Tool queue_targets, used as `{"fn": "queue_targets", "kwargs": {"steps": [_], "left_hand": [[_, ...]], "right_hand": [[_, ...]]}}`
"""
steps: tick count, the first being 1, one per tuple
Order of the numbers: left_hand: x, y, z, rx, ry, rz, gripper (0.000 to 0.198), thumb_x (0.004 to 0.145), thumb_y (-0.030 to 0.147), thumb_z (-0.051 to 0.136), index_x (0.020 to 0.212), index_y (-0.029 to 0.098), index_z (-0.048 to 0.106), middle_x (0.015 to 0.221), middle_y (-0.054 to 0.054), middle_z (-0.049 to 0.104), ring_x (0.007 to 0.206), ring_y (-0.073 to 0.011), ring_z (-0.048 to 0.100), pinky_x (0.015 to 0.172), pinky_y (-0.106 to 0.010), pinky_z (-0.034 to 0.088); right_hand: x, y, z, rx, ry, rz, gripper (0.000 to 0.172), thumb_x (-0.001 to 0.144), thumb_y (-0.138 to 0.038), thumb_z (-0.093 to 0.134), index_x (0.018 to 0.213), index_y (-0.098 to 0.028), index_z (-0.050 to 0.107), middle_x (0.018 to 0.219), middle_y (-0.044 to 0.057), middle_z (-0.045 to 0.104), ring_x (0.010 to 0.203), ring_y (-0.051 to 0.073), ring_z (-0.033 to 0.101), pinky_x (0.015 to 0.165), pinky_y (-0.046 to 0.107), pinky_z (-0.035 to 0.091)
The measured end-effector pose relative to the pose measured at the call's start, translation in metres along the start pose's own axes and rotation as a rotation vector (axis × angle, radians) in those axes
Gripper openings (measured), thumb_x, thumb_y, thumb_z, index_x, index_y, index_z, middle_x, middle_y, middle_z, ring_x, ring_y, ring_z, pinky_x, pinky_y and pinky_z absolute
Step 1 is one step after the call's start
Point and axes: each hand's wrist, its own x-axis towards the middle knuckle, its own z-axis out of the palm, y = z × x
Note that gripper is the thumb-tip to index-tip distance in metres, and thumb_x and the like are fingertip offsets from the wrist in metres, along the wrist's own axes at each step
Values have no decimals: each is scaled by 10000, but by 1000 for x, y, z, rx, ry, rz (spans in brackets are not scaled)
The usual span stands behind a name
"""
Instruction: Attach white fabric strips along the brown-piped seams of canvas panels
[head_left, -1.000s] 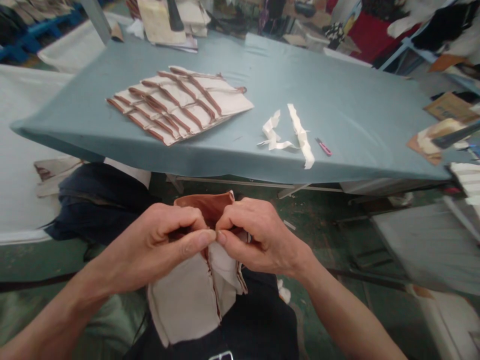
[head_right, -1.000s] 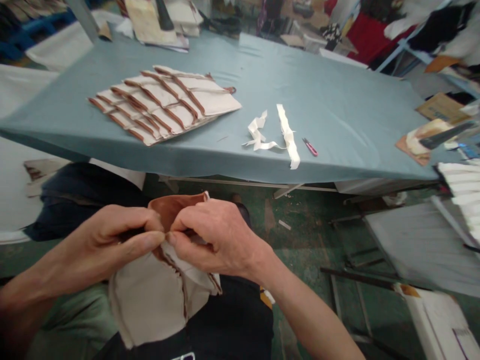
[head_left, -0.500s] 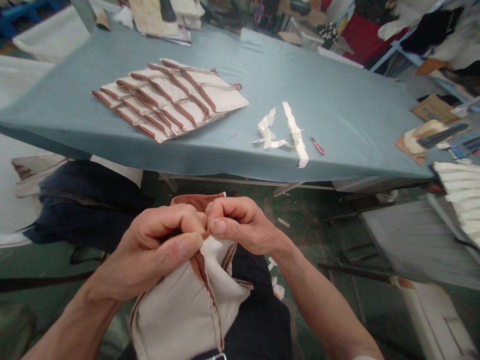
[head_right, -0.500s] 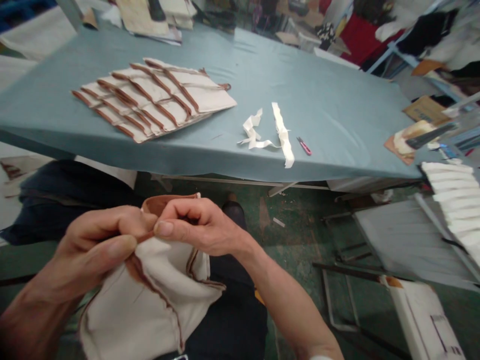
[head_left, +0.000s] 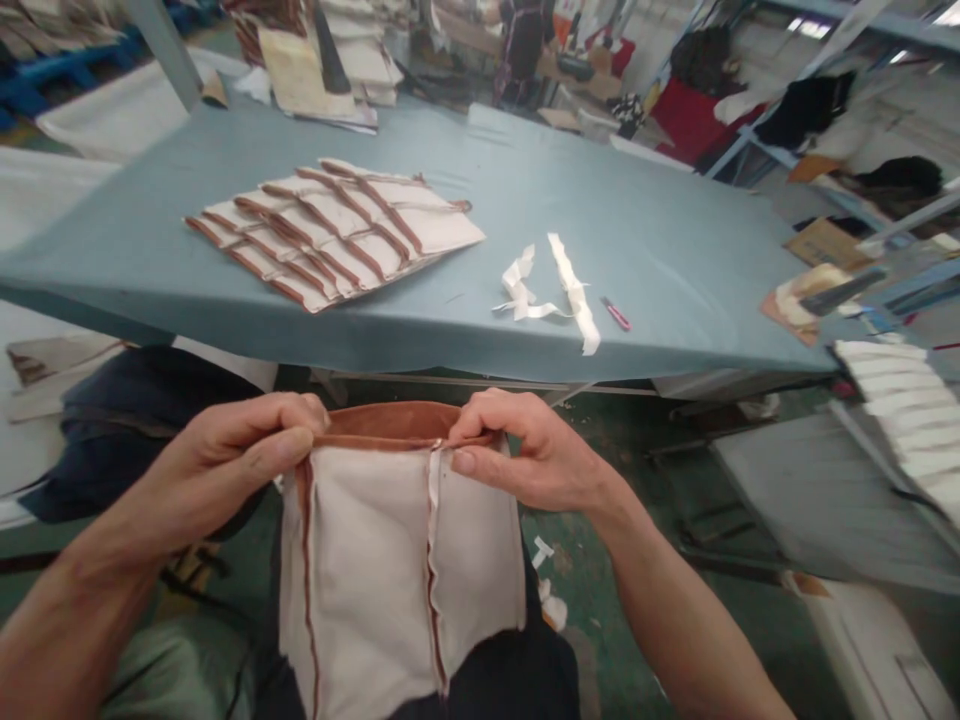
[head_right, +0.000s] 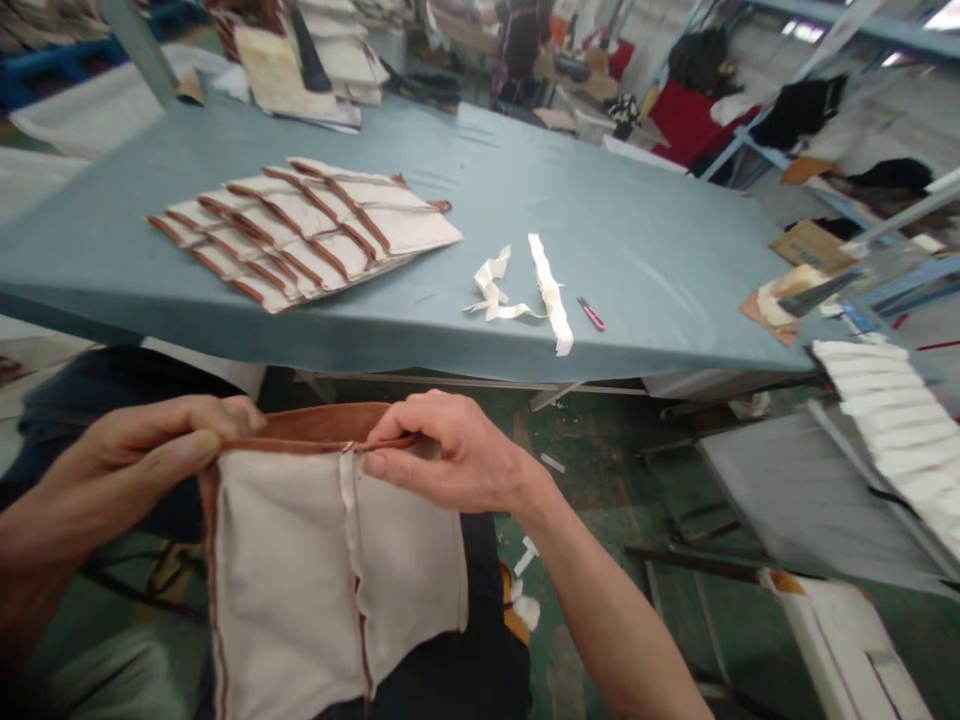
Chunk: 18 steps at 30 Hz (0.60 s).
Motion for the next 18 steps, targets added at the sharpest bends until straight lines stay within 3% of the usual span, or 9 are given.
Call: {"fn": "queue_targets", "kwargs": {"steps": [4, 7, 9, 13, 18], "left_hand": [[6, 0, 5, 101, -70, 60, 328, 1097, 421, 569, 986, 183, 766, 991, -40, 797, 937, -195, 730, 830, -232, 561], [17, 22, 17, 144, -129, 173, 166, 1001, 315, 699, 1103, 226, 795, 1124, -33, 842, 1031, -200, 780, 927, -230, 580], [24, 37, 26, 152, -150, 255, 172, 986, 232, 668, 1096, 237, 800, 1200, -43, 836, 1074, -196, 782, 966, -245, 587], [33, 55, 38, 94, -211, 316, 148, 946, 180, 606, 951, 203, 752, 945, -32, 817, 898, -183, 758, 845, -254, 599], [36, 60, 44, 90, -265, 234, 184, 921, 167, 559, 870, 177, 736, 748, 33, 712, 662, -102, 627, 643, -178, 489]], "right_hand": [[6, -18, -2, 24, -60, -77, 198, 1011, -251, 730, 836, -173, 682, 753, -26, 651, 686, 99, 534, 662, 237, 413], [8, -24, 0, 87, -101, -79, 193, 1017, -241, 720, 844, -174, 666, 765, -30, 640, 680, 92, 523, 636, 229, 403], [9, -26, 2, 122, -110, -94, 181, 1012, -221, 717, 846, -173, 664, 780, -27, 638, 697, 93, 525, 647, 228, 406], [8, -27, 4, 185, -100, -66, 219, 997, -242, 734, 815, -177, 632, 795, -29, 592, 706, 94, 497, 646, 228, 395], [1, -20, 3, 200, -98, 161, 323, 991, -392, 755, 810, -189, 581, 741, -50, 519, 644, 89, 420, 582, 229, 328]]}}
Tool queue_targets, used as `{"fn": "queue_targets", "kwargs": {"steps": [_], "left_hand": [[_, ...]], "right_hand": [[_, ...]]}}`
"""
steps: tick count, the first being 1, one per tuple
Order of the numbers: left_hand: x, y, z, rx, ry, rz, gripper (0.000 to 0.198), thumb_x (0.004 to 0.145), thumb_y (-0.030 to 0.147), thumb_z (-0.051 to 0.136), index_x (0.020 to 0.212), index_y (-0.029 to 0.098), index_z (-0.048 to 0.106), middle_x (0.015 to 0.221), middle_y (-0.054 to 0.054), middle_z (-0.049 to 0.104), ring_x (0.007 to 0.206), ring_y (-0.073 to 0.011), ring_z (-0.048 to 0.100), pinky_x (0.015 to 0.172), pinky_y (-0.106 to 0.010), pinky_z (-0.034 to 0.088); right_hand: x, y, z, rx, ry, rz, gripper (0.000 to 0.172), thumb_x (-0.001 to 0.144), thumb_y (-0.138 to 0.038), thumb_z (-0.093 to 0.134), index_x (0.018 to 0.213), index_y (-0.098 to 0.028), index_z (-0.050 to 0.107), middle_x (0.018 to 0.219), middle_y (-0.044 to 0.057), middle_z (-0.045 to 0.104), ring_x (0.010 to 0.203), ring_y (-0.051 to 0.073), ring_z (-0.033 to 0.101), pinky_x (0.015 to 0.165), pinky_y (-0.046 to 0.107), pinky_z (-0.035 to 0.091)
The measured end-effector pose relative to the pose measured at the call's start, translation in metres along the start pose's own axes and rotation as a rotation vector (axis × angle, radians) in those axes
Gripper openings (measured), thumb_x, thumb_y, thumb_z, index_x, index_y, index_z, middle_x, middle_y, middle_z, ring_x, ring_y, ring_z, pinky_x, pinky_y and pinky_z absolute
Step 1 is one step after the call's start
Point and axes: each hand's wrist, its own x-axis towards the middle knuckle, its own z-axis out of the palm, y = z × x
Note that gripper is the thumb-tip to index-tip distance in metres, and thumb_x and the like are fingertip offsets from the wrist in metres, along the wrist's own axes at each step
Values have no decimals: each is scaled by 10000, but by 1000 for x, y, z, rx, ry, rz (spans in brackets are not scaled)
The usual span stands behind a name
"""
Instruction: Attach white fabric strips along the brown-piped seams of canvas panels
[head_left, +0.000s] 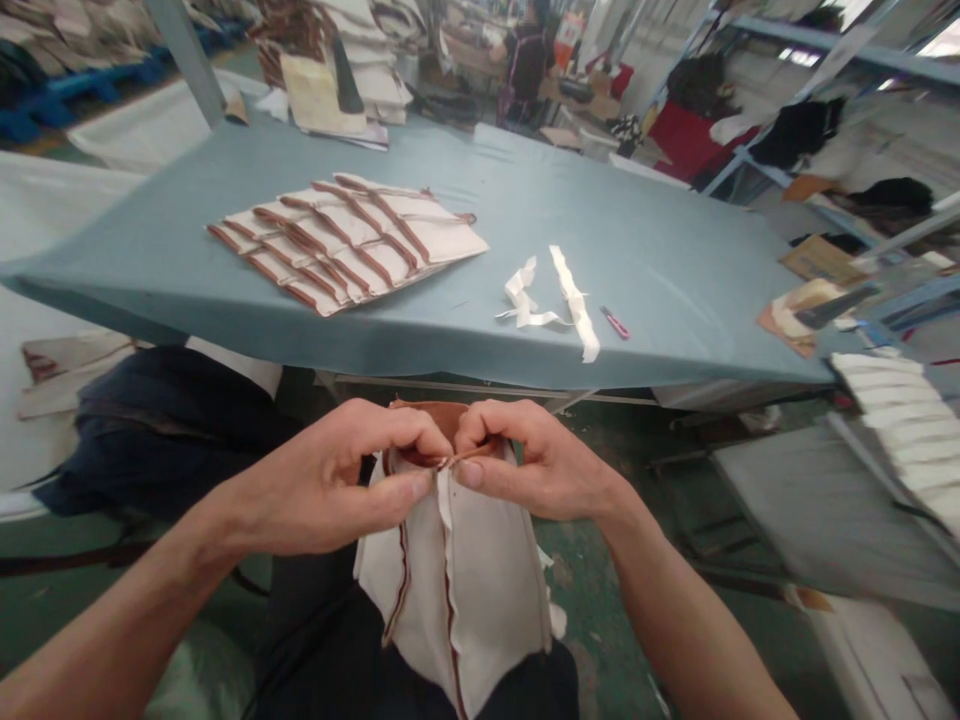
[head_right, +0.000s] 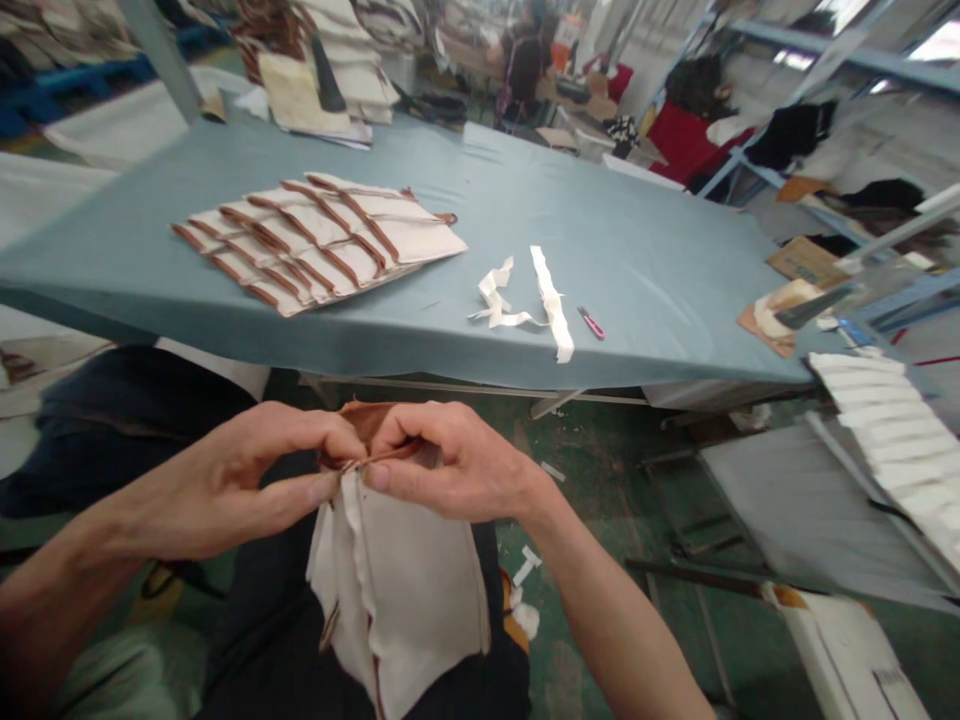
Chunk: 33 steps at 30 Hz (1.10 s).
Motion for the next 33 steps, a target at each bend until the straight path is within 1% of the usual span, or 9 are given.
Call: {"fn": "queue_targets", "kwargs": {"steps": [4, 8, 13, 16, 19, 23, 26, 30, 33], "left_hand": [[2, -6, 0, -18, -50, -66, 198, 951, 233, 593, 835, 166, 739, 689, 44, 646, 607, -89, 559, 577, -175, 424], [-1, -13, 1, -30, -71, -148, 247, 967, 300, 596, 824, 159, 741, 681, 32, 640, 595, -99, 545, 548, -187, 402], [-3, -13, 9, -84, -1, -210, 217, 915, 248, 608, 721, 167, 663, 622, 70, 531, 546, -69, 460, 507, -164, 359], [-3, -10, 13, -89, 32, -236, 199, 876, 215, 595, 684, 171, 626, 623, 76, 510, 537, -60, 436, 492, -156, 344], [-4, -7, 13, -99, 35, -259, 185, 844, 213, 596, 663, 176, 613, 599, 81, 487, 515, -58, 407, 470, -161, 322], [-8, -5, 8, -107, -16, -288, 212, 876, 242, 605, 690, 171, 679, 600, 66, 529, 527, -72, 436, 481, -174, 337], [-13, -5, 4, -57, -34, -291, 216, 901, 250, 618, 736, 171, 734, 620, 53, 590, 551, -82, 490, 509, -176, 370], [-19, -2, 5, 7, 8, -284, 232, 898, 253, 616, 710, 177, 729, 601, 58, 587, 521, -75, 486, 485, -172, 360], [-21, 4, 10, 68, 55, -293, 253, 891, 249, 590, 673, 183, 699, 573, 58, 569, 517, -77, 486, 481, -171, 355]], "right_hand": [[-1, 16, 3, 24, 19, 36, 431, 980, -556, 753, 829, -187, 588, 749, -43, 550, 643, 91, 425, 586, 233, 333], [1, 24, 7, 28, 21, 42, 449, 979, -579, 749, 835, -186, 589, 753, -44, 551, 651, 93, 429, 606, 239, 347], [1, 15, 8, -87, 6, -30, 351, 1004, -476, 719, 847, -192, 584, 782, -37, 581, 682, 103, 474, 660, 250, 378], [1, 11, 9, -230, 25, -92, 294, 990, -421, 719, 855, -199, 583, 791, -37, 603, 718, 114, 514, 719, 263, 391], [2, 13, 12, -268, 39, -98, 295, 987, -403, 740, 836, -201, 587, 774, -45, 618, 703, 107, 521, 720, 263, 387], [3, 17, 14, -254, 6, -89, 322, 1013, -435, 736, 833, -199, 610, 771, -44, 645, 681, 101, 520, 704, 258, 394], [4, 17, 14, -283, 6, -130, 293, 1023, -407, 727, 845, -195, 634, 774, -39, 670, 686, 102, 544, 714, 255, 407], [2, 11, 15, -427, 43, -176, 177, 1016, -311, 685, 878, -204, 657, 823, -5, 728, 740, 133, 606, 752, 277, 436], [2, 7, 19, -548, 102, -226, 76, 955, -224, 661, 880, -218, 650, 833, 15, 751, 769, 164, 636, 791, 313, 453]]}}
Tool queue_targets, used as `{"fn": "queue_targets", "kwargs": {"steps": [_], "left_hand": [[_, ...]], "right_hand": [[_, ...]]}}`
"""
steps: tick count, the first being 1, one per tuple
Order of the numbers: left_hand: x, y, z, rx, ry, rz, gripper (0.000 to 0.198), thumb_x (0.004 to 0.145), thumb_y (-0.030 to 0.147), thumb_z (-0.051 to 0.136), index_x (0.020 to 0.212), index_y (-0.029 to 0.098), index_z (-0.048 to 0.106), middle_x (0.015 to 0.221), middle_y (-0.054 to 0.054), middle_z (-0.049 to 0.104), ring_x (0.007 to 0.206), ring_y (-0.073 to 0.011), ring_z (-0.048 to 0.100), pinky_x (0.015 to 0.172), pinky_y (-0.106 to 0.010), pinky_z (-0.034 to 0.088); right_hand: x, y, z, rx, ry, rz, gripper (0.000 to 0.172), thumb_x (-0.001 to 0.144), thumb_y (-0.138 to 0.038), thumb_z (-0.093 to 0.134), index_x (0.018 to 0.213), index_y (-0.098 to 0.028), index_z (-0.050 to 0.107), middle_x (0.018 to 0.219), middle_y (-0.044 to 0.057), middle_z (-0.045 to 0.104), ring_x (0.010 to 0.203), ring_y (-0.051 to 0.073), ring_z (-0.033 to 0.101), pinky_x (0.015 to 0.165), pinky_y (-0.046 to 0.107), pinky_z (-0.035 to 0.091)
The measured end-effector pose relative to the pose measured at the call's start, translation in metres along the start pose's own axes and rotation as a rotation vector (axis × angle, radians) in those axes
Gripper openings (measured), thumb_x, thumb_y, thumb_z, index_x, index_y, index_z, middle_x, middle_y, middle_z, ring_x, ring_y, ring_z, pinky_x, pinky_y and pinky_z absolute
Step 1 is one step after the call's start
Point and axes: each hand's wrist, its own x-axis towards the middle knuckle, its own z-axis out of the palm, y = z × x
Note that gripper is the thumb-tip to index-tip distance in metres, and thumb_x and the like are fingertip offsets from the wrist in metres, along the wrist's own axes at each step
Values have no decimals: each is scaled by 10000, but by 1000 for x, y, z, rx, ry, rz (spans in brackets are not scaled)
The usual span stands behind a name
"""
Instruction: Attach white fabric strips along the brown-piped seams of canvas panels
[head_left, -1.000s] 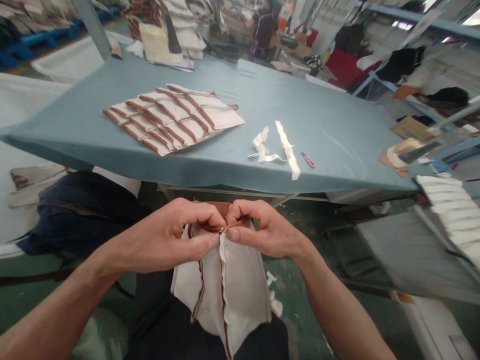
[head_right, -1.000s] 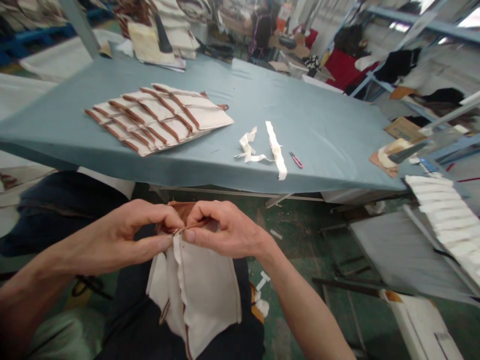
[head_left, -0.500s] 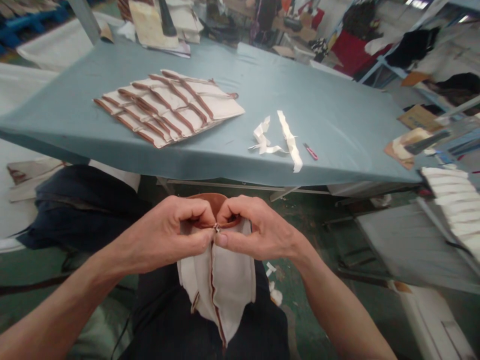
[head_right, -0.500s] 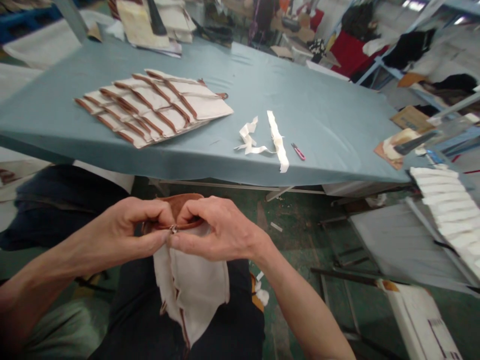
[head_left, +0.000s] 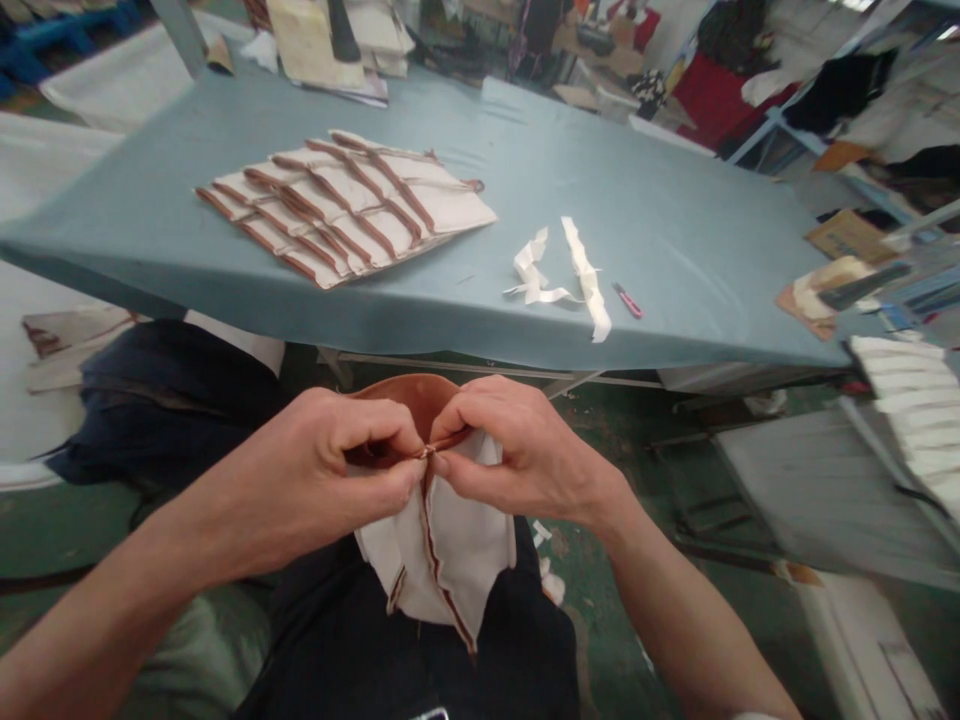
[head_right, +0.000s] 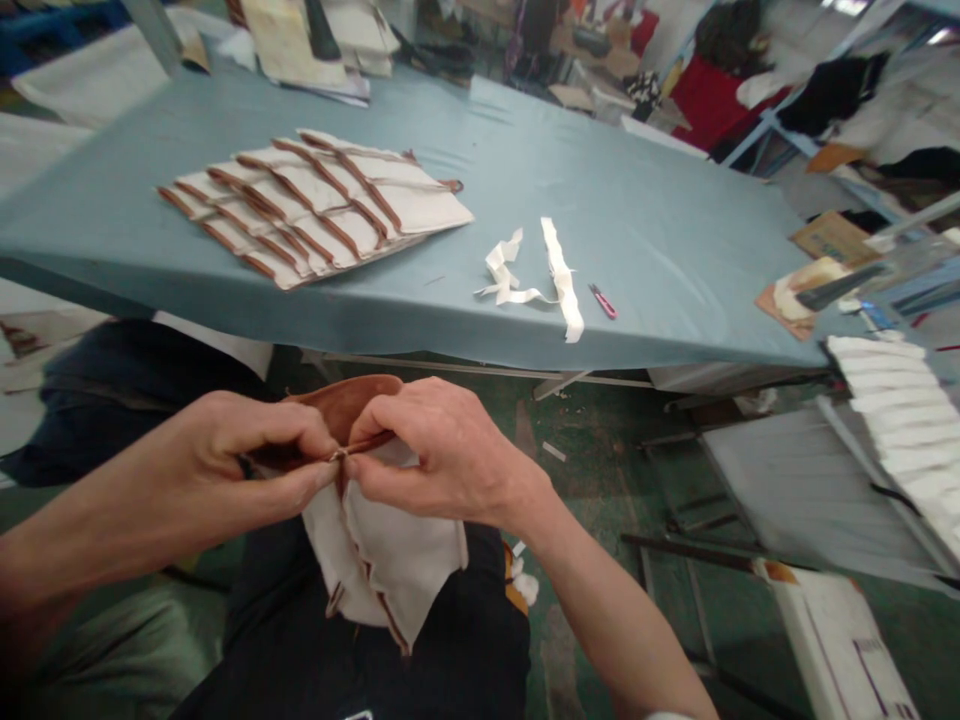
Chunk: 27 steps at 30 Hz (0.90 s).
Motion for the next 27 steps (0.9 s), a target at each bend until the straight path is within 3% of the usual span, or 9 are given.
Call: {"fn": "queue_targets", "kwargs": {"steps": [5, 10, 16, 19, 27], "left_hand": [[-6, 6, 2, 5, 44, -12, 237, 896, 247, 582, 704, 188, 707, 592, 56, 591, 520, -80, 489, 481, -172, 354], [-5, -6, 4, -69, -9, -51, 262, 913, 279, 563, 750, 167, 735, 620, 38, 590, 545, -93, 473, 493, -189, 341], [1, -16, 5, -231, -116, -47, 307, 958, 367, 573, 782, 155, 708, 630, 41, 542, 540, -91, 432, 483, -186, 343], [1, -15, 1, -181, -139, -42, 279, 962, 335, 590, 822, 158, 754, 637, 37, 581, 542, -91, 459, 484, -178, 355], [2, -14, -6, 57, -33, 93, 194, 916, 224, 625, 793, 172, 764, 618, 37, 649, 537, -87, 545, 524, -178, 380]], "right_hand": [[1, -8, 4, -23, 66, 6, 74, 898, -186, 617, 840, -233, 621, 786, 5, 733, 724, 170, 610, 801, 333, 455], [4, -8, 12, 152, 69, 151, 79, 848, -199, 602, 774, -220, 583, 765, -22, 663, 725, 143, 554, 777, 303, 429], [4, 3, 23, 423, -41, 347, 80, 821, -240, 567, 747, -219, 545, 736, -36, 583, 696, 130, 481, 673, 264, 388], [1, 6, 24, 448, -32, 315, 100, 851, -253, 574, 761, -213, 558, 746, -28, 589, 711, 130, 486, 696, 267, 407], [-3, 11, 28, 378, -16, 232, 121, 904, -258, 599, 795, -217, 567, 785, -18, 636, 749, 139, 535, 757, 280, 446]]}}
